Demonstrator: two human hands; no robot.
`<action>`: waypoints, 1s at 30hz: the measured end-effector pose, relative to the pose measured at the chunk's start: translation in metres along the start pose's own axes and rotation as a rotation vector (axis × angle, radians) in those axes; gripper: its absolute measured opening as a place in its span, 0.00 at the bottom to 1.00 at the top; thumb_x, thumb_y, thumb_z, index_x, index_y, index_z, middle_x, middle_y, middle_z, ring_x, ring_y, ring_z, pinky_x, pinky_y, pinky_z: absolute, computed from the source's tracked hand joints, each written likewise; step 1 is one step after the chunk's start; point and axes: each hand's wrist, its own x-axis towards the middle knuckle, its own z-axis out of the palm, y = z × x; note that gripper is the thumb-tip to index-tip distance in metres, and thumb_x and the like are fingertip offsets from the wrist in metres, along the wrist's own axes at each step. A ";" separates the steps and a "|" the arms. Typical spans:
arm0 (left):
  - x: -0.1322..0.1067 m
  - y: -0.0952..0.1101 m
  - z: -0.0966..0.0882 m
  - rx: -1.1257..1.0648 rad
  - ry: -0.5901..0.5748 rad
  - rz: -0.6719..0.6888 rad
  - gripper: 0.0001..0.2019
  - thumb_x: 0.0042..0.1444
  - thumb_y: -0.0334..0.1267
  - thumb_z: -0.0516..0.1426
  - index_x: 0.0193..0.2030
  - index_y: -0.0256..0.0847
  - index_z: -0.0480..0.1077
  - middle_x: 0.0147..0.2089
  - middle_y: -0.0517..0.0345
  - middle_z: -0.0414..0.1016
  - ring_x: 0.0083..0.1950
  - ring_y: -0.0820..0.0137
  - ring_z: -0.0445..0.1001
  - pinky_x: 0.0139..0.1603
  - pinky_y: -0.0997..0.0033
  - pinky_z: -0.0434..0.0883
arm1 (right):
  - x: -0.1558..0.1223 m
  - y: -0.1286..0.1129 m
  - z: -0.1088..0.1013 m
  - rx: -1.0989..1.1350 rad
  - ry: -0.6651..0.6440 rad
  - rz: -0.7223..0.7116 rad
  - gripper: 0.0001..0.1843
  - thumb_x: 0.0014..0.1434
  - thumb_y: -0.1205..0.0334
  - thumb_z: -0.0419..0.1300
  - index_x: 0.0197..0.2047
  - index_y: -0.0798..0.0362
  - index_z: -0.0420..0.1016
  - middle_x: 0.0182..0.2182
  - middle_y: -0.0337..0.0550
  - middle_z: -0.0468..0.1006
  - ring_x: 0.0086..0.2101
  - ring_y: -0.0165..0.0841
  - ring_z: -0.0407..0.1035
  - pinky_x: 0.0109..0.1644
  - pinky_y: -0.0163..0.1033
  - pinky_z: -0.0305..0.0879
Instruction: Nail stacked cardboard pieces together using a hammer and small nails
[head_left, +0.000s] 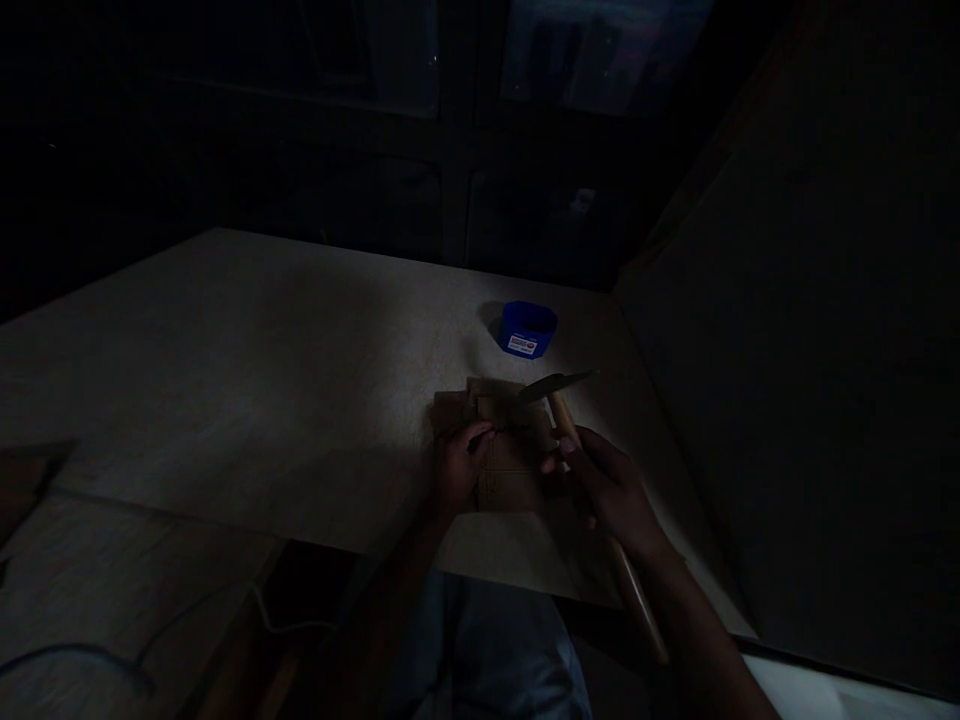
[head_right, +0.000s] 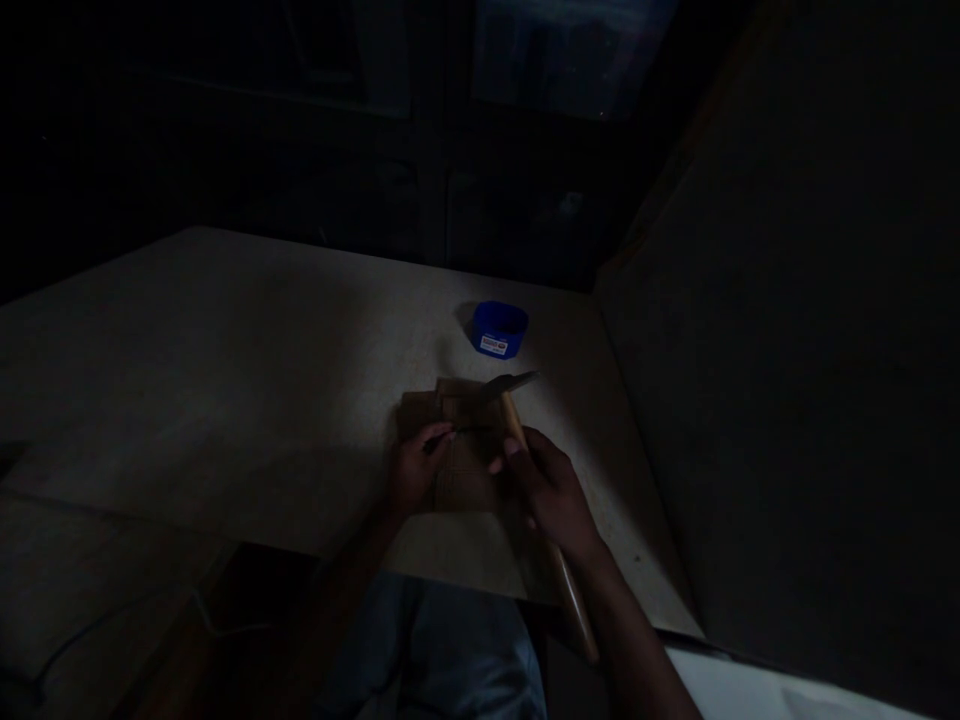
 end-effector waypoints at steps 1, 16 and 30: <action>0.000 0.000 0.000 -0.005 0.000 -0.007 0.09 0.60 0.33 0.60 0.47 0.43 0.77 0.44 0.54 0.84 0.45 0.66 0.83 0.50 0.64 0.79 | -0.003 -0.005 -0.001 -0.030 -0.039 0.003 0.27 0.61 0.36 0.56 0.42 0.54 0.75 0.31 0.42 0.80 0.13 0.23 0.58 0.11 0.30 0.53; 0.000 0.010 -0.001 0.002 -0.014 -0.109 0.15 0.56 0.27 0.62 0.50 0.42 0.73 0.44 0.53 0.84 0.46 0.64 0.83 0.50 0.64 0.79 | -0.008 -0.001 0.019 -0.188 -0.161 -0.036 0.25 0.66 0.41 0.52 0.48 0.52 0.76 0.28 0.41 0.79 0.15 0.30 0.67 0.15 0.33 0.59; 0.000 0.008 0.000 0.012 -0.066 -0.170 0.15 0.55 0.26 0.63 0.48 0.43 0.74 0.45 0.51 0.84 0.47 0.63 0.83 0.48 0.64 0.80 | 0.002 0.012 0.026 -0.371 -0.196 -0.147 0.25 0.67 0.46 0.50 0.53 0.54 0.77 0.31 0.46 0.83 0.30 0.41 0.76 0.33 0.38 0.66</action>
